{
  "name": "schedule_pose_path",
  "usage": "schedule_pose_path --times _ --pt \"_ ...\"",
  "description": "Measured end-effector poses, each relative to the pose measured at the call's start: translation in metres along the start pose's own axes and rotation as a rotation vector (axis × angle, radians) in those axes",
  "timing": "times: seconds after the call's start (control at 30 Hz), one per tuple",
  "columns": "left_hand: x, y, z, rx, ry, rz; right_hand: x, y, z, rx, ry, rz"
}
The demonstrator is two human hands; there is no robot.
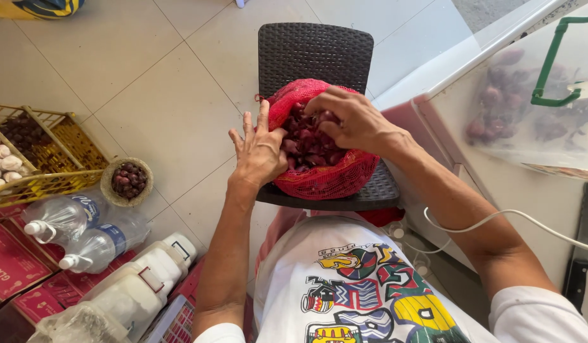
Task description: Sorting and inspecting small red onions from a mesh bag into a container.
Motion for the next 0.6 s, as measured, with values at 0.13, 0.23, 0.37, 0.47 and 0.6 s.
schedule_pose_path --times 0.13,0.23,0.37,0.47,0.6 --pt "-0.01 0.005 0.009 -0.024 0.047 0.041 0.007 -0.006 -0.008 -0.009 0.137 -0.178" --pt "-0.015 0.006 0.012 -0.082 0.051 -0.032 0.001 -0.007 -0.007 -0.011 0.172 -0.149" --pt "0.01 -0.018 -0.02 -0.178 -0.025 -0.196 -0.014 0.003 0.005 0.035 -0.097 0.004" --pt "0.015 -0.027 -0.03 -0.228 0.003 -0.303 -0.045 0.009 -0.001 -0.004 -0.347 0.259" --pt "0.009 -0.028 -0.019 -0.372 0.013 -0.551 -0.053 0.008 -0.007 -0.007 -0.393 0.323"
Point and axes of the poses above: each hand's wrist, its own y-axis towards the middle knuckle, its own x-axis out of the back of the hand, z = x × y, the point moved 2 cm from there along y, towards the middle knuckle, and after that the axes turned 11 degrees about -y, right-handed, at the moved point
